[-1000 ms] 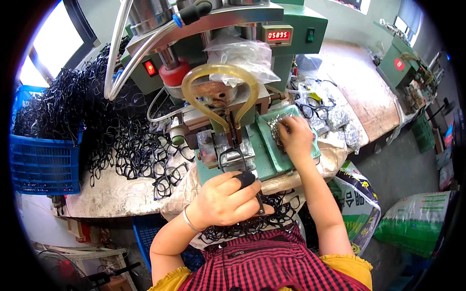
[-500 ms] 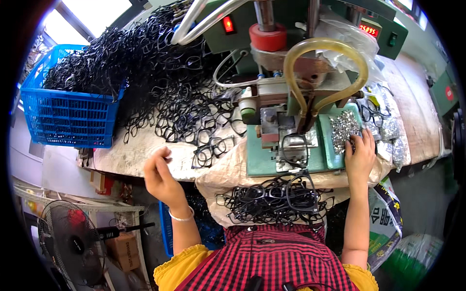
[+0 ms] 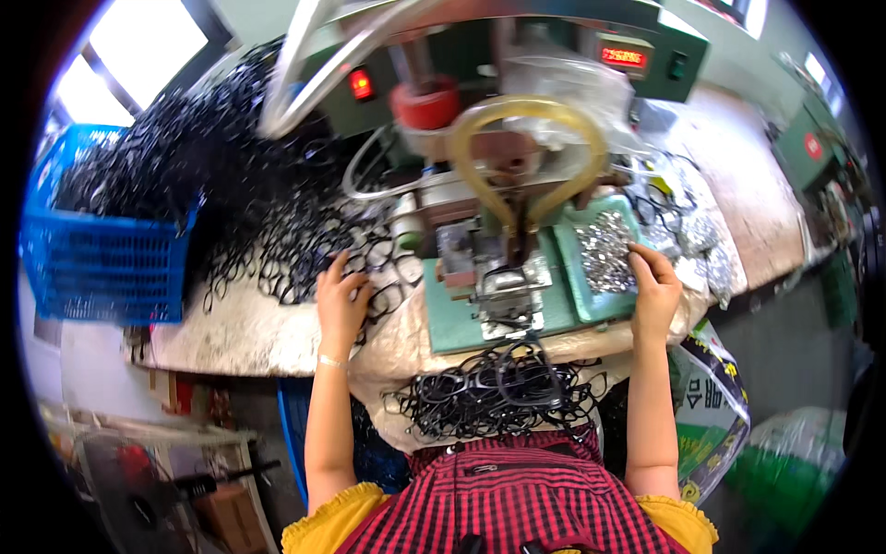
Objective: The person repeatedly picks up black eyeglass frames from a pile, places them into a green machine, and presses a lever to attach small metal components. The person then removes the assembled frames and places them on the table, continuing the cycle with new frames.
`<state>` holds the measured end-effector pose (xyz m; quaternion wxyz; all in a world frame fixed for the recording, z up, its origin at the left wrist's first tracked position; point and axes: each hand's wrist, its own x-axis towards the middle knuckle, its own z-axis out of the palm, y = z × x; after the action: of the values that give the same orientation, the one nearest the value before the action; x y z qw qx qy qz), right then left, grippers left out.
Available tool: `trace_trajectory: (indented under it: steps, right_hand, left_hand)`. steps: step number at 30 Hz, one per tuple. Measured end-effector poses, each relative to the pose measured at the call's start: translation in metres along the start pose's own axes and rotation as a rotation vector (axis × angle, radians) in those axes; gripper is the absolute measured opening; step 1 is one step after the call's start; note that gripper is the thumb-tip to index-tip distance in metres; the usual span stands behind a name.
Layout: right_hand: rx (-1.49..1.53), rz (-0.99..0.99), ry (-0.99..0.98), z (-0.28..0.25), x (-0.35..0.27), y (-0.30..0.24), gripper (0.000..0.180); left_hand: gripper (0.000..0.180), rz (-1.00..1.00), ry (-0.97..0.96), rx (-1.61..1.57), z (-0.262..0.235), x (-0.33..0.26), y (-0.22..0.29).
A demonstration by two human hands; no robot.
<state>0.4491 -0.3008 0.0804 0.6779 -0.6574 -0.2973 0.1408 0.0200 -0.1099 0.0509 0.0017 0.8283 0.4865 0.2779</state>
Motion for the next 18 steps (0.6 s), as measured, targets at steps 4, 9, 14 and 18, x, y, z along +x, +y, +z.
trace_trajectory:
  steps: [4,9,14,18]
  right_hand:
    - [0.293,0.166,0.002,0.006,0.004,0.015,0.017]
    - [0.333,0.228,-0.139,0.040,0.007,-0.007,0.019]
    - [0.168,-0.326,-0.289,0.075,-0.027,-0.071,0.013]
    - [0.206,-0.290,-0.272,0.099,-0.042,-0.074,0.030]
  left_hand:
    - [0.017,0.042,-0.082,0.107,0.002,0.007,0.013]
    - [0.018,-0.005,-0.182,0.117,0.004,0.008,0.005]
    - [0.008,0.060,0.122,0.018,0.009,0.011,0.018]
    - [0.007,-0.053,0.468,-0.409,0.001,0.014,0.052]
